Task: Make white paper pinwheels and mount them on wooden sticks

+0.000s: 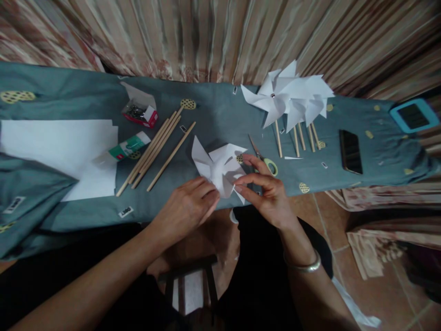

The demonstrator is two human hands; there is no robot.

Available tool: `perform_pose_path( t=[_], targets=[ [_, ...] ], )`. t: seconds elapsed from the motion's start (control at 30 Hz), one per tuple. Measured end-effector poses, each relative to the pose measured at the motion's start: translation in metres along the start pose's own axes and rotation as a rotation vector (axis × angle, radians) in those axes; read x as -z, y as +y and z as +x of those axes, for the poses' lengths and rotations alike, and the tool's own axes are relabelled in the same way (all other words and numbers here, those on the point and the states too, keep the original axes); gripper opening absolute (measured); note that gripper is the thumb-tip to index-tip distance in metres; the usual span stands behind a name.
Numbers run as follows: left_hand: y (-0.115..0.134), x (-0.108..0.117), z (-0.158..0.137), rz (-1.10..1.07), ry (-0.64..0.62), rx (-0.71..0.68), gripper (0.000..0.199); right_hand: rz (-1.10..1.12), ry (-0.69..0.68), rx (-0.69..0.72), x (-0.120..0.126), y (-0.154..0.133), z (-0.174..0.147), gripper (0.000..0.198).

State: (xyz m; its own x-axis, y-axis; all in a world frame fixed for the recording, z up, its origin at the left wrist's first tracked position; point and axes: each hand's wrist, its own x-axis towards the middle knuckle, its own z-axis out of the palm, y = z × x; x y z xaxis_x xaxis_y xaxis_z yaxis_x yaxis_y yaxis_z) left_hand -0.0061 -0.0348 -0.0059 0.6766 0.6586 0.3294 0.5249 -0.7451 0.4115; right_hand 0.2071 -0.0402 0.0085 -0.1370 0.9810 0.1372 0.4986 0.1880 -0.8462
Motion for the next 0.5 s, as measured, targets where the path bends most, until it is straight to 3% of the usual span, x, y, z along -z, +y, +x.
perform_pose_path(
  t=[0.2,0.37,0.5],
  targets=[
    [0.0,-0.004,-0.002,0.048,0.04,0.007,0.013,-0.224,0.072,0.033,-0.013,-0.004,0.008,0.004],
    [-0.002,-0.006,-0.005,0.029,0.083,-0.009,0.036,-0.441,0.119,0.079,-0.024,-0.005,0.011,0.004],
    [-0.002,-0.005,-0.005,-0.039,0.062,-0.003,0.028,-0.539,0.126,0.106,-0.03,-0.005,0.011,0.005]
  ],
)
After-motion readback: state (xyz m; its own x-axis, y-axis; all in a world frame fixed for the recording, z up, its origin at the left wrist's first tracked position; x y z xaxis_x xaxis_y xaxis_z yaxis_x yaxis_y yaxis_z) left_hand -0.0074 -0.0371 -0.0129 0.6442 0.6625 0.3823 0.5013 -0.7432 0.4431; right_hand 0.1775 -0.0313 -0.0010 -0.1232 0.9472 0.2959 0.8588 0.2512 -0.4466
